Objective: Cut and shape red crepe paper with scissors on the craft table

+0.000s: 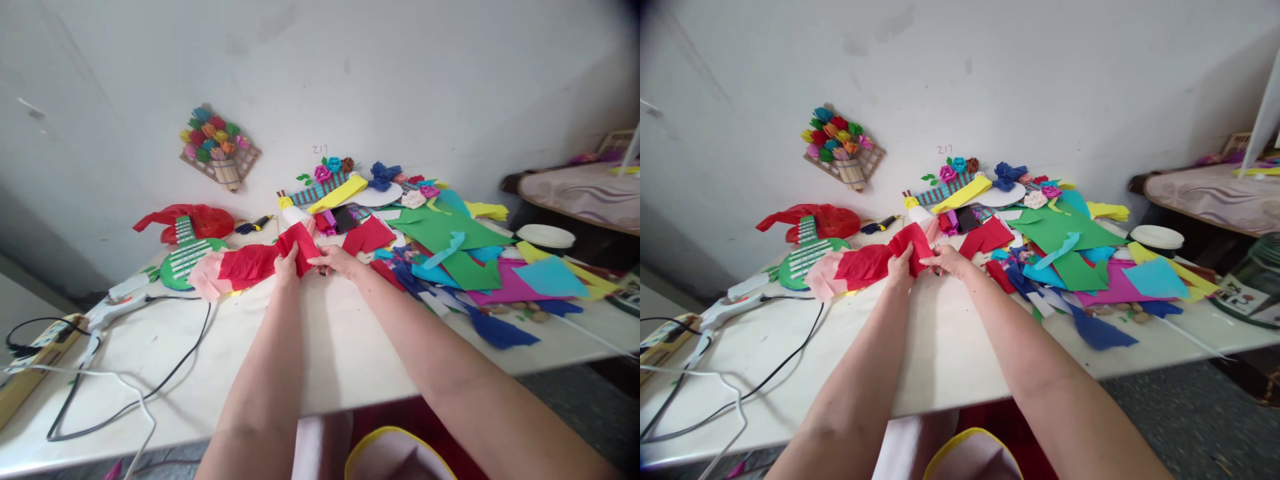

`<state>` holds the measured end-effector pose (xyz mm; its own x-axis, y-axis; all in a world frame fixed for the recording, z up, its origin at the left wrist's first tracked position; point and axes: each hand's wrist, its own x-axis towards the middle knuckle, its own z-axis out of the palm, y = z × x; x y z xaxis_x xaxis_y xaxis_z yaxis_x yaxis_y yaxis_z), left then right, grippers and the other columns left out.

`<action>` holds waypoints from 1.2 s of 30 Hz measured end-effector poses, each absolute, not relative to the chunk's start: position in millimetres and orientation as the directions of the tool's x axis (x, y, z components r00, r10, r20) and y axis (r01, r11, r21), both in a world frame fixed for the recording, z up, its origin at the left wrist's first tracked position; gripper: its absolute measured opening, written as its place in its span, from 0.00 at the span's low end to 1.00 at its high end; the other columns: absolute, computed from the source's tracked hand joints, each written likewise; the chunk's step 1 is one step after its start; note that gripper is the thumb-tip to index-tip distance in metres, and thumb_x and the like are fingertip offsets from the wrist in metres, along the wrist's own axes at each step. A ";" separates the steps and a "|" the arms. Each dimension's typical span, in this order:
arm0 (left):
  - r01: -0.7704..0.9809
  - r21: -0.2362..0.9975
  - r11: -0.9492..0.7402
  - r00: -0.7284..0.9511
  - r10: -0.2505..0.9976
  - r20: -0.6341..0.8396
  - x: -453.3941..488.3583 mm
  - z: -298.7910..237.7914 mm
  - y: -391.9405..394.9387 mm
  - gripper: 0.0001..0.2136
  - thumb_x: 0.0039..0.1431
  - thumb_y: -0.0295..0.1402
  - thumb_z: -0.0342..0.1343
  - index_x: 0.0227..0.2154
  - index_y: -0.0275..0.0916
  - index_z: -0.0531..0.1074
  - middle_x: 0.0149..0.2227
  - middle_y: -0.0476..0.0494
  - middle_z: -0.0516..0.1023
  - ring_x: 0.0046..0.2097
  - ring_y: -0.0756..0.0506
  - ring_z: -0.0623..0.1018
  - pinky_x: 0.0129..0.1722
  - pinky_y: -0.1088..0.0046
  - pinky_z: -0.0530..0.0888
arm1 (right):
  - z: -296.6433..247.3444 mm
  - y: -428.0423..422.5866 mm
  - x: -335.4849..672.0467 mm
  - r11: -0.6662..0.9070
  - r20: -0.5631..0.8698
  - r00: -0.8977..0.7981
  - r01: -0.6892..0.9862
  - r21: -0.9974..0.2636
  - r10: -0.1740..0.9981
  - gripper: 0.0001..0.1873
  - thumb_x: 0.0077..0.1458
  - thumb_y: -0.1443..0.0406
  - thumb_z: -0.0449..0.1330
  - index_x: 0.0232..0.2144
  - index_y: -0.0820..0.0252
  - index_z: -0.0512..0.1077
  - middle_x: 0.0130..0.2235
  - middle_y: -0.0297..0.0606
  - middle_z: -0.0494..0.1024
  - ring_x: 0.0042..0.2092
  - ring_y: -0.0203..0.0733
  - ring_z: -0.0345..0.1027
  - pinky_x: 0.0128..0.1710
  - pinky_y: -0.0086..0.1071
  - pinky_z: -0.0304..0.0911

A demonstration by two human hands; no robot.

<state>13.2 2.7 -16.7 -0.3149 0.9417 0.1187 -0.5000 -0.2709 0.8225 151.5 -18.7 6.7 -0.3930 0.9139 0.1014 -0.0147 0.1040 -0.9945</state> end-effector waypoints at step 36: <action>-0.465 0.872 -0.153 -0.084 0.988 0.129 22.1 -14.1 -4.7 0.16 0.32 0.31 0.66 0.29 0.34 0.72 0.28 0.42 0.76 0.30 0.45 0.76 0.34 0.66 0.73 | 0.1 -2.7 151.0 0.197 0.236 0.126 0.264 -0.944 0.963 0.06 0.46 0.67 0.53 0.23 0.61 0.69 0.08 0.24 0.56 0.11 0.31 0.55 0.12 0.23 0.49</action>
